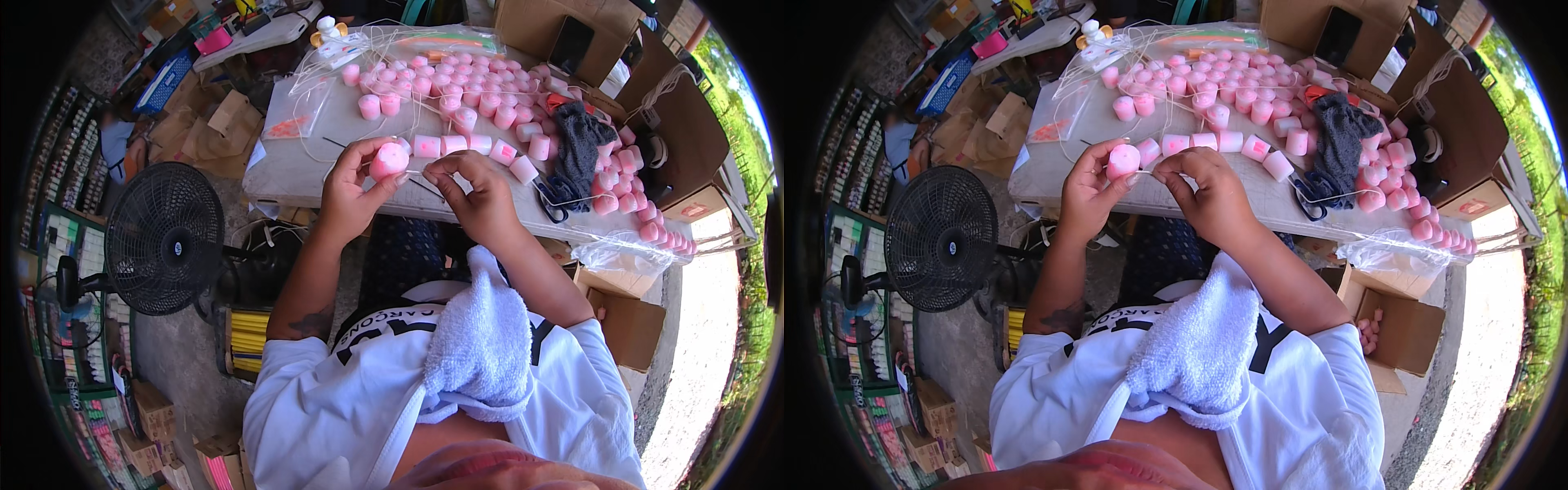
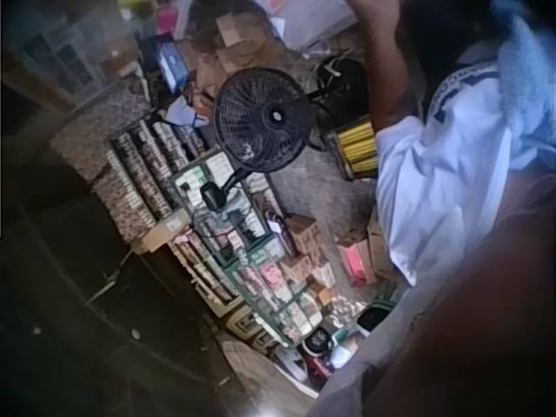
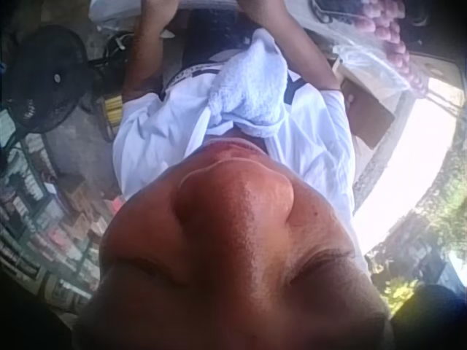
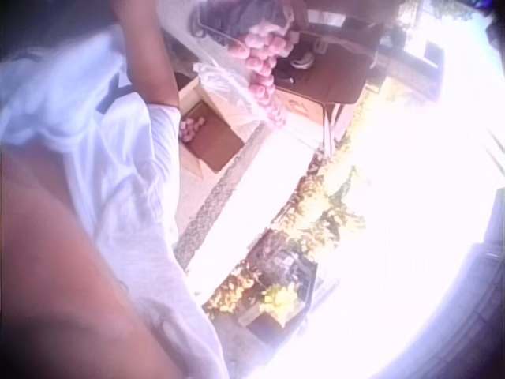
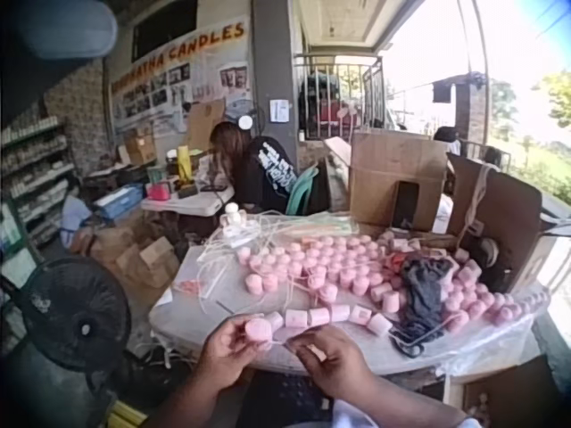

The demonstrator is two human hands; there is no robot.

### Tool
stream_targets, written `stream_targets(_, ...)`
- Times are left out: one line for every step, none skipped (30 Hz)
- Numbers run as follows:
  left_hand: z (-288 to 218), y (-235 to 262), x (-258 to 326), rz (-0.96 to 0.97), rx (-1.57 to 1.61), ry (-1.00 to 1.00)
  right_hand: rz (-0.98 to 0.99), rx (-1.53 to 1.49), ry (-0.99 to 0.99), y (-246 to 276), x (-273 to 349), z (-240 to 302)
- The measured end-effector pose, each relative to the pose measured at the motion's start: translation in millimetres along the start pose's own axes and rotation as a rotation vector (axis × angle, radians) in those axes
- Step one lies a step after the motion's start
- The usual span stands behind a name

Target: The person threads pink cylindrical candles onto a string, ties knots between them, and uses scissors to trim excess string. The person repeats this process to create a string of candles.

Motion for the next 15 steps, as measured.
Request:
stream_targets(11, 2, 1, -0.055, 0.2, 0.086, -0.015, -0.006, 0.003, 1, 0, 0)
stream_targets(24, 3, 4, -0.11, 0.4, 0.171, -0.03, -0.013, 0.007, 1, 1, -1)
stream_targets(36, 2, 8, -0.166, 0.598, 0.255, -0.046, -0.022, 0.011, 1, 2, -1)
stream_targets(43, -1, 11, -0.186, 0.699, 0.298, -0.053, -0.019, 0.013, 1, 2, -1)
stream_targets(48, -5, 14, -0.205, 0.8, 0.34, -0.06, -0.015, 0.016, -1, 3, 1)
stream_targets(53, -9, 17, -0.219, 0.905, 0.385, -0.07, -0.007, 0.015, 0, 4, 1)
stream_targets(53, -13, 17, -0.195, 0.93, 0.391, -0.062, -0.005, 0.021, -1, 5, 1)
stream_targets(53, -17, 18, -0.17, 0.954, 0.398, -0.055, -0.002, 0.028, -3, 6, 1)
stream_targets(52, -20, 18, -0.148, 0.976, 0.404, -0.046, -0.003, 0.037, -4, 7, 1)
stream_targets(52, -20, 18, -0.162, 0.989, 0.397, -0.046, 0.005, 0.045, -5, 7, 1)
stream_targets(51, -19, 18, -0.175, 1.001, 0.39, -0.045, 0.014, 0.054, -5, 7, 1)
stream_targets(50, -19, 18, -0.187, 1.015, 0.383, -0.045, 0.024, 0.062, -5, 7, 2)
stream_targets(50, -18, 18, -0.188, 1.014, 0.384, -0.049, 0.029, 0.066, -5, 8, 2)
stream_targets(51, -18, 18, -0.188, 1.014, 0.385, -0.053, 0.034, 0.07, -4, 7, 3)
stream_targets(50, -17, 18, -0.189, 1.013, 0.386, -0.057, 0.037, 0.074, -4, 7, 4)
Point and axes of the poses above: each hand's wrist, its own x-axis away from the middle knuckle, its own y-axis out of the back of the hand, z = x × y, the point moved 9 cm from there along -x, towards the middle knuckle, and after that the axes turned 3 degrees about x, right-handed, at the moved point
